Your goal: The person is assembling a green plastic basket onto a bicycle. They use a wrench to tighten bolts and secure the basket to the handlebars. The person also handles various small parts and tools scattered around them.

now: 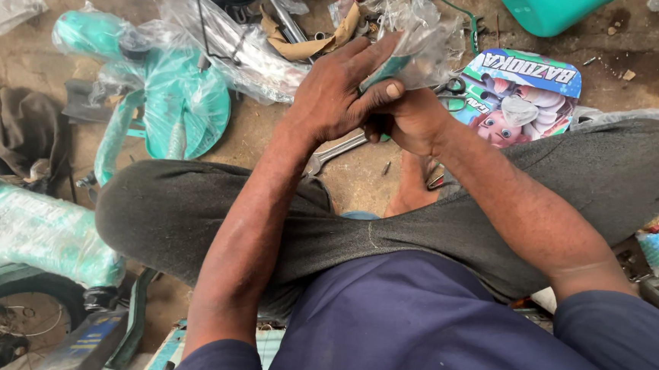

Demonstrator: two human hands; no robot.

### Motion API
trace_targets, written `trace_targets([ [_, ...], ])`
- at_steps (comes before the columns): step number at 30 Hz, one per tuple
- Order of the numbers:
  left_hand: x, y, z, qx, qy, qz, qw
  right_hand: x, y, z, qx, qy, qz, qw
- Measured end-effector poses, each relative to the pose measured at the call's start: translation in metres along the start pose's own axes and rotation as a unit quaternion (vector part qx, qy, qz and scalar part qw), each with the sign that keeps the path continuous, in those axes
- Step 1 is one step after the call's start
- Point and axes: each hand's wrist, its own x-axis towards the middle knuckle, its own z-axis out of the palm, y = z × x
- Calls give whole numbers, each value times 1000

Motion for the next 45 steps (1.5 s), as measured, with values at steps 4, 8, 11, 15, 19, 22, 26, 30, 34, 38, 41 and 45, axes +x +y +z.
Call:
trace_targets([
  [4, 2, 1, 4, -88, 36, 8, 995, -4, 0, 3, -54, -1, -90, 994],
  [8, 2, -5, 10, -72, 31, -2, 997, 0, 7, 6, -29, 4, -75, 997],
  [11, 17, -6, 7, -32, 60, 33, 997, 5, 1, -11, -72, 13, -79, 994],
  [15, 26, -6, -5, -20, 131, 76, 988, -8, -29, -80, -288, 141, -103, 942],
  [19, 26, 0, -26, -65, 180, 47, 980, -71, -91, -218, -433, 352, -187, 809],
  [22, 33, -3, -18, -50, 172, 10, 984, -117, -83, -315, -550, 493, -39, 673],
  [26, 41, -13, -1, -41, 140, -50, 988, -110, -19, -383, -584, 514, 100, 620],
  [30, 47, -27, 2, -64, 139, -100, 983, -98, 12, -427, -592, 496, 172, 612],
  [34, 44, -37, 2, -38, 143, -117, 982, -81, 37, -450, -598, 478, 196, 613],
  [38, 42, -40, -3, 4, 139, -118, 983, -54, 44, -453, -607, 471, 186, 612],
  [41, 36, -39, -3, 3, 122, -144, 982, -41, 36, -451, -619, 470, 165, 607],
  [45, 41, -39, -2, 30, 78, -184, 979, -37, 9, -457, -623, 491, 113, 599],
])
